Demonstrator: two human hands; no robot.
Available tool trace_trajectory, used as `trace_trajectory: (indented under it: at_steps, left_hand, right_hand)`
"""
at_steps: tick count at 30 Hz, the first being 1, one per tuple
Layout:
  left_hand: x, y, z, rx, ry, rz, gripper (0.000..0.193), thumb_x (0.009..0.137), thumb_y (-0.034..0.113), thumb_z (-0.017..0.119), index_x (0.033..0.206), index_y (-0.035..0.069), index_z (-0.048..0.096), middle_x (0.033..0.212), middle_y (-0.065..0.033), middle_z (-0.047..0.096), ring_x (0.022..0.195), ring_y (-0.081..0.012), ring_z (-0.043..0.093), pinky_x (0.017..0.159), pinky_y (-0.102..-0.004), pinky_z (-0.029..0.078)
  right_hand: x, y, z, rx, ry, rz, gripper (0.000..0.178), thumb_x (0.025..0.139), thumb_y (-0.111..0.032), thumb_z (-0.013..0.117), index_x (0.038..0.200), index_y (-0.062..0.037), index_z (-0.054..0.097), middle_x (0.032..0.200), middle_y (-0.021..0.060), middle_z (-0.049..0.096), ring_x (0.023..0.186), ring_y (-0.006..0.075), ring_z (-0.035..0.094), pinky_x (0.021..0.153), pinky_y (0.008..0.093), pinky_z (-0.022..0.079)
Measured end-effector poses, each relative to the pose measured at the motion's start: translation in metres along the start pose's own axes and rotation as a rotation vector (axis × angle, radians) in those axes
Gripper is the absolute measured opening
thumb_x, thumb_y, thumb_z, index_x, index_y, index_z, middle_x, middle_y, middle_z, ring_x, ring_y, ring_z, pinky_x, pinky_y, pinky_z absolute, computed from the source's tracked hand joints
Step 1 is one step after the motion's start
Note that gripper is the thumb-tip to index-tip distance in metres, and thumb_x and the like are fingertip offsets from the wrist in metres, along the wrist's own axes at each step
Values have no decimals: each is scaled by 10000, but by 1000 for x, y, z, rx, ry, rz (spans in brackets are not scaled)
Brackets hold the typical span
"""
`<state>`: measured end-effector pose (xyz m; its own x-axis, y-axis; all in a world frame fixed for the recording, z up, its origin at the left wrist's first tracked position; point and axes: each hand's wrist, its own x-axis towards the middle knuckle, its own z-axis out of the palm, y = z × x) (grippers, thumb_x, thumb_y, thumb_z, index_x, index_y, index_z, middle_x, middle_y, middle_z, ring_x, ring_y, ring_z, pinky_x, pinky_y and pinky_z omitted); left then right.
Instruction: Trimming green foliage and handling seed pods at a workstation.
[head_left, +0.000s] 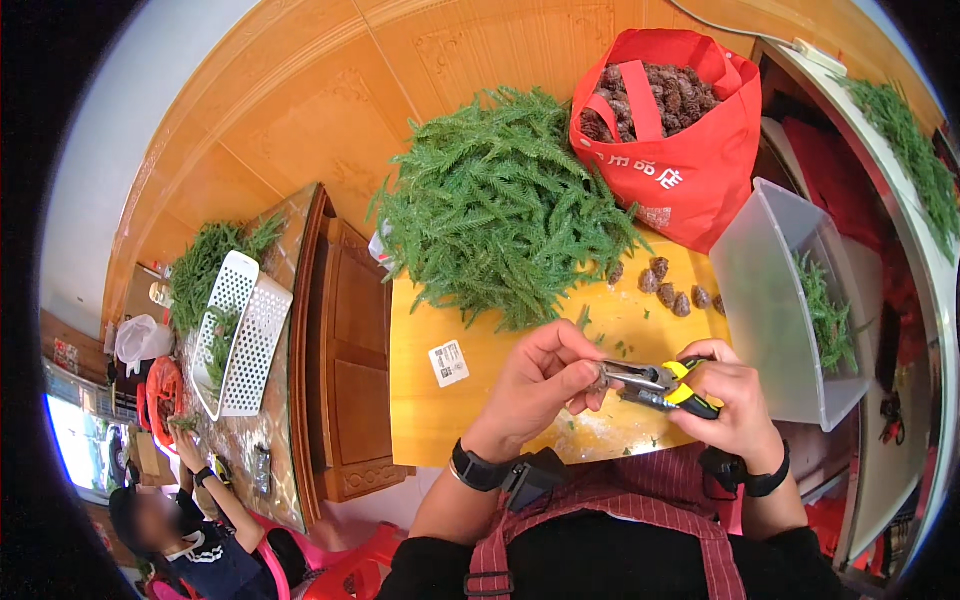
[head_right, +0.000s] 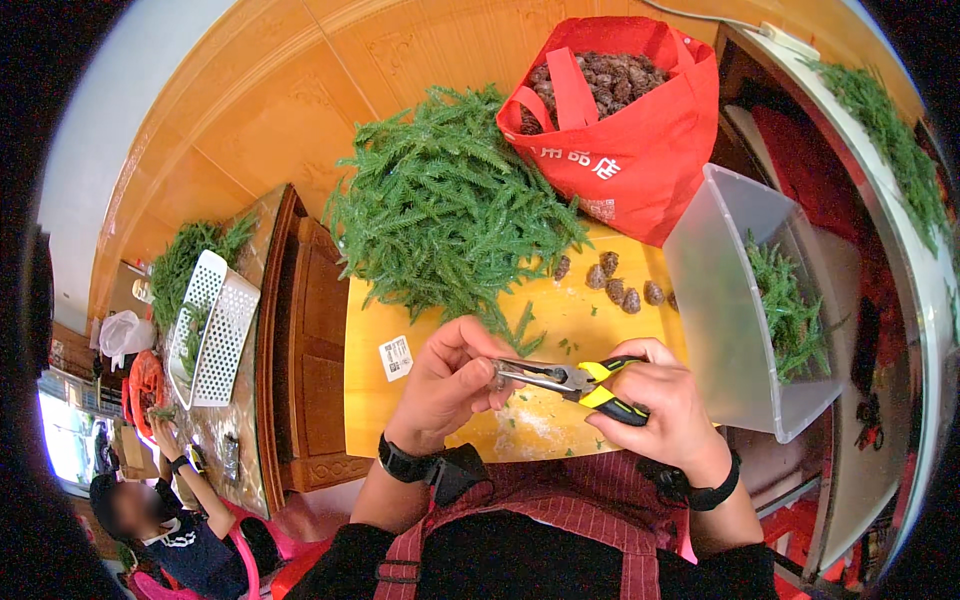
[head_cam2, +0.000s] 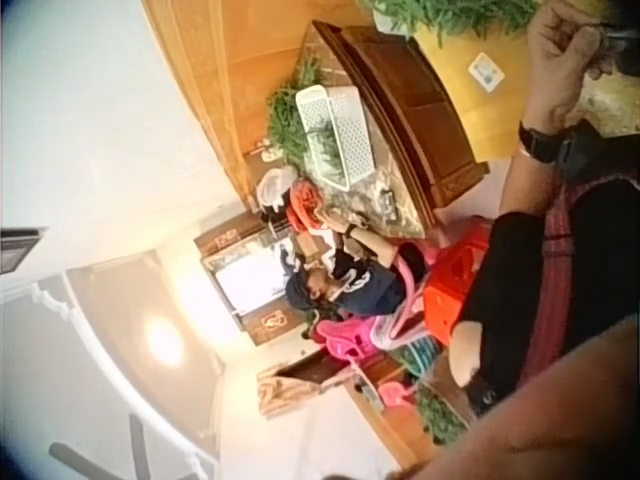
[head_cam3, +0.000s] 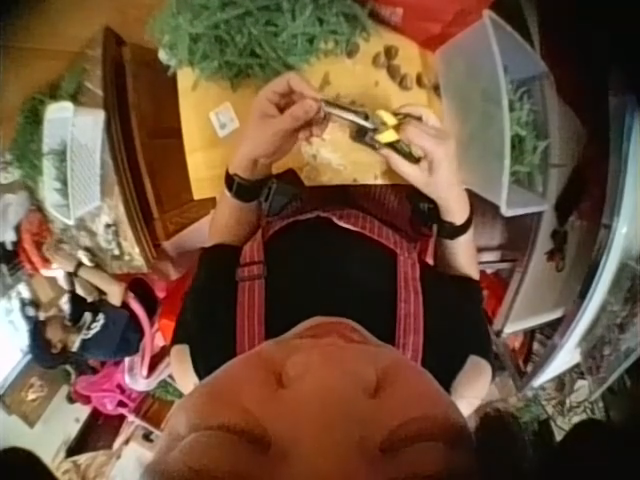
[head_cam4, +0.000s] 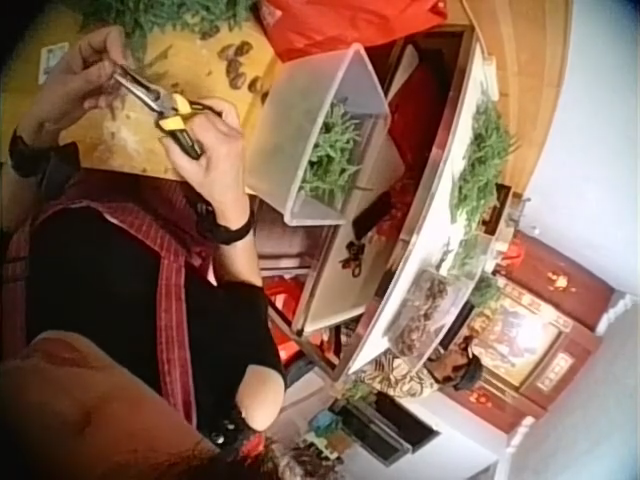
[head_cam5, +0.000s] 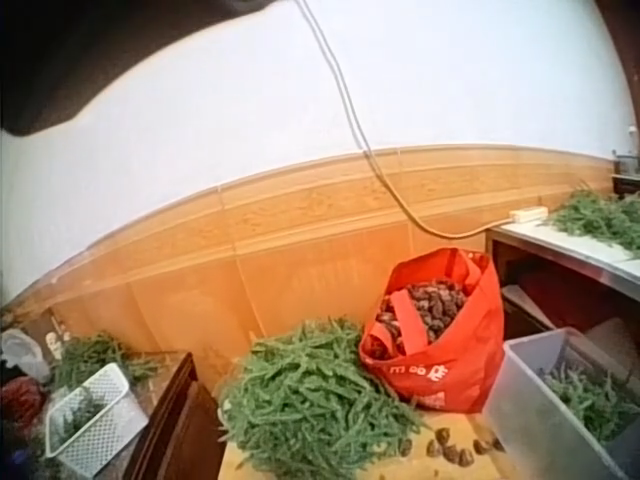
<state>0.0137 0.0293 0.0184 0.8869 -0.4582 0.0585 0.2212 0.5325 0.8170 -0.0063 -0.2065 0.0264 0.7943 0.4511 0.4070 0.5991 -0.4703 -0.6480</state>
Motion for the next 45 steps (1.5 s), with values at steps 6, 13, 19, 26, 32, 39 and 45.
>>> trace_trajectory:
  at_steps: [6, 13, 19, 26, 32, 39, 45]
  left_hand:
    - [-3, -5, -3, -13, -22, -2, 210, 845, 207, 611, 921, 45, 500, 828, -129, 615, 573, -110, 533, 430, -177, 343]
    - [-3, -2, -1, 12, 14, 28, 224, 855, 228, 596, 931, 48, 485, 821, -123, 611, 568, -107, 520, 433, -168, 318]
    - [-3, -2, -3, -95, -36, -17, 221, 862, 238, 586, 937, 55, 488, 818, -116, 609, 562, -102, 505, 437, -171, 321]
    - [-5, -4, -4, -53, -35, -35, 227, 862, 235, 586, 959, 54, 488, 821, -114, 613, 579, -109, 515, 448, -175, 334]
    - [-2, -6, -4, -64, 10, 165, 206, 857, 188, 590, 961, 45, 483, 923, -147, 600, 667, -139, 567, 501, -198, 412]
    - [-1, -9, -1, 176, 121, 387, 156, 837, -15, 544, 978, 4, 479, 997, -162, 569, 798, -194, 615, 661, -284, 524]
    - [0, -11, 3, 320, 149, 518, 181, 820, -77, 536, 978, -4, 487, 1027, -168, 542, 824, -200, 614, 694, -288, 532]
  right_hand:
    - [4, -2, -2, 121, -69, 48, 216, 613, -140, 751, 728, -40, 599, 721, 82, 594, 873, 279, 557, 752, 349, 450]
    - [5, -1, -7, 97, -31, -10, 205, 610, -119, 743, 689, -39, 572, 672, 73, 586, 809, 285, 578, 796, 385, 448]
    - [-1, 3, -1, 72, 39, 45, 230, 582, -134, 726, 635, -31, 527, 666, 81, 589, 866, 328, 582, 767, 398, 442]
    - [3, -1, 0, 52, 54, 60, 214, 576, -118, 722, 639, -33, 536, 649, 76, 582, 843, 315, 586, 746, 376, 447]
    - [-7, 2, 5, 182, 20, 187, 195, 636, -126, 692, 661, -34, 522, 720, 79, 640, 886, 281, 559, 763, 376, 437]
    - [-21, -3, 22, 434, 169, 289, 177, 729, -112, 634, 686, -49, 474, 748, 96, 655, 921, 208, 520, 803, 353, 416]
    - [-13, -20, 17, 395, 101, 434, 187, 719, -73, 636, 677, -39, 456, 728, 100, 632, 907, 198, 537, 786, 321, 419]
